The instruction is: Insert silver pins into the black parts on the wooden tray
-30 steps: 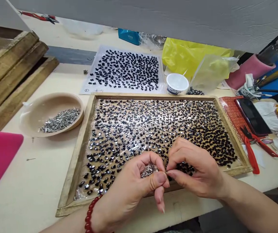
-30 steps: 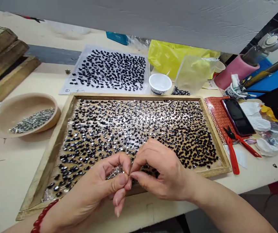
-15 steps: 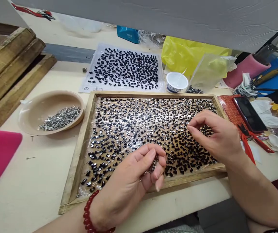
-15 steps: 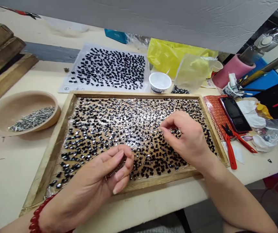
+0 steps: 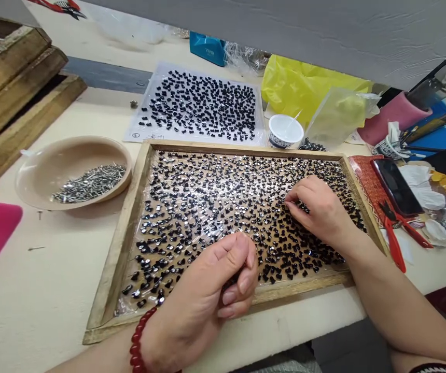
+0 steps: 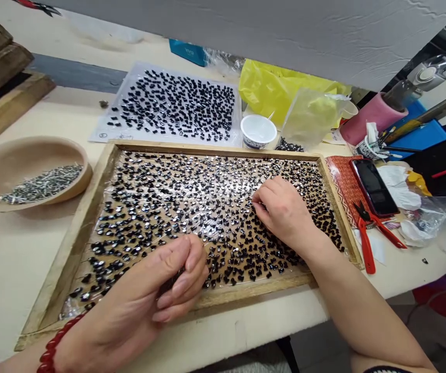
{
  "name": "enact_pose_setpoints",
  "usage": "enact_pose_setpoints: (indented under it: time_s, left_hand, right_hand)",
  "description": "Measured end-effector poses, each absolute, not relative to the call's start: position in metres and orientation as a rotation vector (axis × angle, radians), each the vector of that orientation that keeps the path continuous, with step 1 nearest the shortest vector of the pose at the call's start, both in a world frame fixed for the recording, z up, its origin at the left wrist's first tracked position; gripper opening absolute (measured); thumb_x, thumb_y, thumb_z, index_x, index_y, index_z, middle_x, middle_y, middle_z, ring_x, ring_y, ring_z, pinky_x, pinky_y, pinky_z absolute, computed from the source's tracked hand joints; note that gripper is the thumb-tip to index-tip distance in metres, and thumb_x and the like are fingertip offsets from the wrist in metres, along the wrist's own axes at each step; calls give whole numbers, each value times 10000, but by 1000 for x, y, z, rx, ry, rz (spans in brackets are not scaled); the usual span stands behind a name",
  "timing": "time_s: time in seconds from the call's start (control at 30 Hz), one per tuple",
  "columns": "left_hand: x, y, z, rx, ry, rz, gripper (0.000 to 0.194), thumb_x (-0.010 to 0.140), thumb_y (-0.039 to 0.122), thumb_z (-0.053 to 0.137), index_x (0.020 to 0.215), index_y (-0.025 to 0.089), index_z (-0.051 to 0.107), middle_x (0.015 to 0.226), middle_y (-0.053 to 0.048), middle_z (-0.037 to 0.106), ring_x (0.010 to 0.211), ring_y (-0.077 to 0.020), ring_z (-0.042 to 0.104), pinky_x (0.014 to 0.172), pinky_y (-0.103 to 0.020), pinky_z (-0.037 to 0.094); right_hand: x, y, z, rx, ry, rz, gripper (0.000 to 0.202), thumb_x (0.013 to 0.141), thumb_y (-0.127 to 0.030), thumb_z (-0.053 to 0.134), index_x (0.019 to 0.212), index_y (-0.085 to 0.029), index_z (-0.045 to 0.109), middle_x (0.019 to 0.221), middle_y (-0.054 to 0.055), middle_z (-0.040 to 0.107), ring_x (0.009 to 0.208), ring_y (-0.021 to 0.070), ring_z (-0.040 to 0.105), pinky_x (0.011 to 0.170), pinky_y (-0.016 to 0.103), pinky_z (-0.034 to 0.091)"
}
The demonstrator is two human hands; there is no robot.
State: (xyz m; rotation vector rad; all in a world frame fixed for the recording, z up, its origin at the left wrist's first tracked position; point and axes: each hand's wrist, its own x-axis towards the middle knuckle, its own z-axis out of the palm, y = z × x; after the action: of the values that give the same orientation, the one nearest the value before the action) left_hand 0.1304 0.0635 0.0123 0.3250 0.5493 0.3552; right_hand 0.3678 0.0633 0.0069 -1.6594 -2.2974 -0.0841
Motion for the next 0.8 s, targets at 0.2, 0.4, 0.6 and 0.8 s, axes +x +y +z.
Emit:
enact_pose_setpoints:
  time_s: [0.2, 0.4, 0.6, 0.8]
  left_hand:
    - [129, 63, 19, 308, 522, 348, 345, 938, 349, 395, 649, 162, 417, 534, 46, 331, 462, -64, 168, 411, -177, 125]
    - [129, 61, 21, 328, 517, 365, 273, 935, 281, 424, 695, 151, 424, 642, 37, 353, 517, -61, 199, 447, -171, 165]
    - [130, 62, 16, 424, 452, 377, 350, 920, 373, 451, 646, 159, 414, 570, 49, 286, 494, -72, 174, 434, -196, 134]
    - [129, 61, 20, 317, 464, 366, 331, 946, 330, 364, 662, 162, 395, 596, 36, 327, 504, -76, 197, 447, -206, 139]
  right_hand:
    - [366, 64, 7, -1671, -2331, -175, 63, 853, -149, 508, 815, -177, 551, 834, 67, 584, 817, 191, 482, 721, 341, 416]
    - [365, 65, 6, -1715, -2336, -249, 77, 858, -171, 512, 801, -165, 564, 950, 97, 582, 896, 209, 482, 766, 361, 412]
    - [366, 65, 5, -1714, -2347, -269, 61, 855, -168, 525, 807, -173, 564, 950, 82, 591, 894, 205, 500, 749, 357, 414]
    - [366, 65, 4, -1730, -2350, -262, 83, 862, -182, 518, 804, -163, 573, 957, 81, 598, 893, 202, 504, 768, 354, 426]
